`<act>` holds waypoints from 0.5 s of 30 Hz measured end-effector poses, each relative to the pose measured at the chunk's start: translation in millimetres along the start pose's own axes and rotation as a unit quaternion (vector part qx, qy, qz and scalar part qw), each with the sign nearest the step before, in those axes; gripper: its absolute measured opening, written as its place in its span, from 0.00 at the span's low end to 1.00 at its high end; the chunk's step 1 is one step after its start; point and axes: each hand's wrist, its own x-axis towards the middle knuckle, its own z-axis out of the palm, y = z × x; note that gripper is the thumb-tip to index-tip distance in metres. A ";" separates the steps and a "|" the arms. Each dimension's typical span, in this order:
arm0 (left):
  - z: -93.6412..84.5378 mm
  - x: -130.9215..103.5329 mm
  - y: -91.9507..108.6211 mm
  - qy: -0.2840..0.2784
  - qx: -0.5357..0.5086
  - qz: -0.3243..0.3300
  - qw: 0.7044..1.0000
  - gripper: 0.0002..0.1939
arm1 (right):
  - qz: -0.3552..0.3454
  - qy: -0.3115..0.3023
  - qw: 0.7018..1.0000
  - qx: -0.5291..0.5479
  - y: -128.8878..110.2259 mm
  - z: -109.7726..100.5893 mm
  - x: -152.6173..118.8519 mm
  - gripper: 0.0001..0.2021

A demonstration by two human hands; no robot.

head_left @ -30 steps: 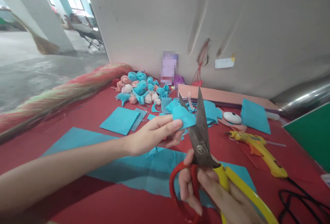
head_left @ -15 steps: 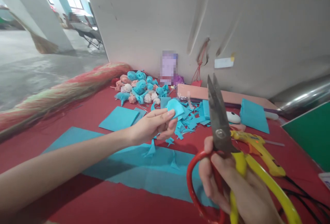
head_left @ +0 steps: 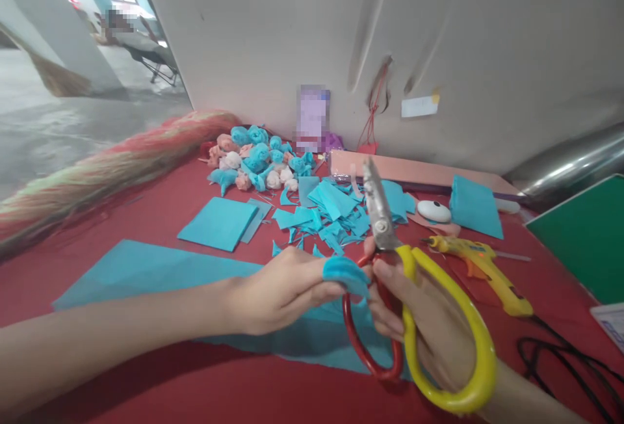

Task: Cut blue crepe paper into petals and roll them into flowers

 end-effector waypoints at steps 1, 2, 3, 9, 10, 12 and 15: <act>-0.2 -0.6 -1.9 0.004 0.056 0.043 0.997 0.16 | 0.031 -0.015 0.999 0.020 1.4 0.1 -0.4 0.15; -0.6 -0.8 -3.7 0.006 0.112 0.083 0.990 0.17 | 0.064 -0.024 0.997 0.044 2.5 0.2 -1.3 0.16; -1.0 -0.7 -5.2 0.004 0.165 0.118 0.979 0.18 | 0.095 -0.035 0.993 0.068 3.5 0.4 -2.6 0.16; -3.8 1.8 -6.0 0.013 0.327 0.203 0.923 0.17 | 0.168 -0.066 0.974 0.135 6.0 2.4 -8.8 0.16; -4.0 1.7 -5.5 0.011 0.328 0.202 0.923 0.16 | 0.169 -0.066 0.974 0.136 5.7 2.9 -8.8 0.17; -3.6 1.1 -4.4 0.009 0.296 0.160 0.942 0.14 | 0.155 -0.053 0.979 0.122 4.1 3.8 -8.3 0.17; -0.7 -0.7 -0.9 0.015 0.144 -0.042 0.989 0.13 | 0.095 -0.014 0.993 0.075 -1.0 4.8 -7.4 0.14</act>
